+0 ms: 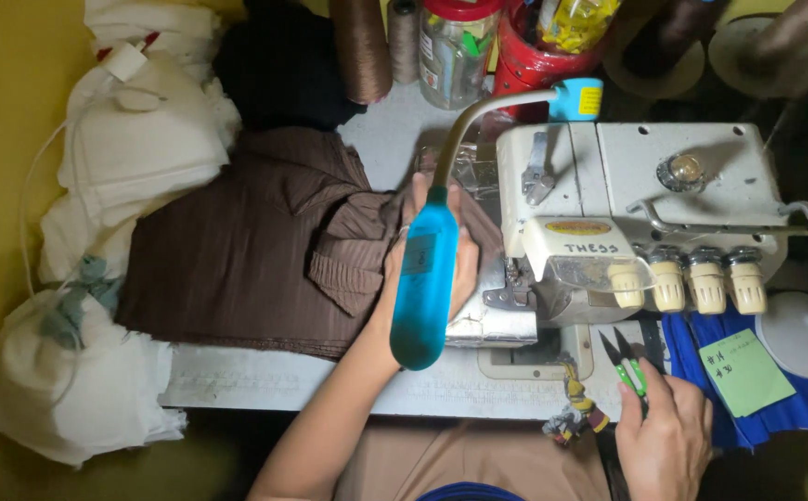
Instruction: Trimming loose threads from pleated fabric pieces using thread nippers at a sewing station
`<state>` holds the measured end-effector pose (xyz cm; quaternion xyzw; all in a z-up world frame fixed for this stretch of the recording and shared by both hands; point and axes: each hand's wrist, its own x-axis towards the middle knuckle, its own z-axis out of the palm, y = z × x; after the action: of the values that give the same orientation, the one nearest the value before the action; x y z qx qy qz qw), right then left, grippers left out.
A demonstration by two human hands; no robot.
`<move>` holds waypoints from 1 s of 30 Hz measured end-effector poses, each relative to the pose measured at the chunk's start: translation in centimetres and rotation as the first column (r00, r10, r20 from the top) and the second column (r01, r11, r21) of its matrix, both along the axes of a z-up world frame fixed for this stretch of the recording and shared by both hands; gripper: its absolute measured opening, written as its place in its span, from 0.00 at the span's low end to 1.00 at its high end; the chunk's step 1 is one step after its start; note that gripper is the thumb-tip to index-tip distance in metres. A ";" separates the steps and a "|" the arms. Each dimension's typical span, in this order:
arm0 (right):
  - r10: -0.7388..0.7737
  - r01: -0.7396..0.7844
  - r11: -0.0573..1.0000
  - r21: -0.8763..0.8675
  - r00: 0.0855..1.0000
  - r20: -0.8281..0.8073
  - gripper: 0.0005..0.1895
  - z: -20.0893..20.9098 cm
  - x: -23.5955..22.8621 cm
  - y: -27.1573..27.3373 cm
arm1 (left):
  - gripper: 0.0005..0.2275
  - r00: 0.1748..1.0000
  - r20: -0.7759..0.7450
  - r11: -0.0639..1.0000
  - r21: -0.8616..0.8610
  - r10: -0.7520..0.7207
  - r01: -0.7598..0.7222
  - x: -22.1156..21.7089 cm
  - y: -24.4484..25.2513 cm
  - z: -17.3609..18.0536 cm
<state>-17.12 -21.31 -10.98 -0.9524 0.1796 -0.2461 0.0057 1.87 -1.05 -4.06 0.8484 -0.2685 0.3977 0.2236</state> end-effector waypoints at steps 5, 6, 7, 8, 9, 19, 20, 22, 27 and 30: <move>-0.029 -0.005 0.962 0.272 0.993 0.118 0.17 4.5 -0.3 3.5 | 0.32 0.694 -0.702 0.985 -0.162 -0.161 0.065 -1.0 2.4 -0.1; 0.000 -0.058 0.948 0.314 0.983 0.181 0.17 6.1 -0.2 4.8 | 0.32 0.615 -0.782 0.994 -0.109 -0.102 0.026 -1.5 2.5 0.6; 0.000 -0.057 0.948 0.313 0.984 0.180 0.17 7.4 0.4 5.8 | 0.32 0.614 -0.782 0.994 -0.110 -0.103 0.027 -2.0 2.6 0.5; 0.108 -0.160 0.951 0.266 0.974 0.201 0.15 8.8 1.2 6.8 | 0.32 0.756 -0.654 1.000 -0.003 -0.020 0.024 -2.4 2.7 0.5; 0.215 -0.262 0.940 0.217 0.952 0.217 0.13 10.2 1.9 7.8 | 0.33 0.869 -0.493 0.995 0.101 0.050 0.001 -2.8 2.8 0.6; 0.354 -0.316 0.882 -0.349 0.934 0.048 0.12 9.2 8.8 10.4 | 0.34 0.881 -0.453 0.987 0.138 0.136 -0.081 -4.3 2.6 -0.1; 0.336 -0.284 0.871 -0.399 0.940 0.064 0.11 8.7 9.2 10.5 | 0.32 0.886 -0.439 0.987 0.127 0.147 -0.100 -4.4 2.6 -0.1; 0.317 -0.248 0.858 -0.451 0.945 0.083 0.09 9.1 9.2 10.4 | 0.30 0.893 -0.424 0.987 0.113 0.154 -0.117 -4.6 2.5 0.4; 0.550 -0.594 0.798 0.099 0.786 0.283 0.12 11.8 5.7 9.6 | 0.16 0.985 -0.173 0.999 0.033 0.021 -0.016 -6.3 3.1 1.7; 0.357 -0.379 0.845 0.377 0.925 0.129 0.20 11.8 2.0 7.4 | 0.18 0.967 -0.135 0.975 0.015 -0.217 0.221 -7.8 3.5 1.1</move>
<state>-15.15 -13.94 0.81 -0.9412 0.0393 -0.2246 0.2494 -5.89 2.43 -2.94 0.8414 -0.3511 0.3091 0.2707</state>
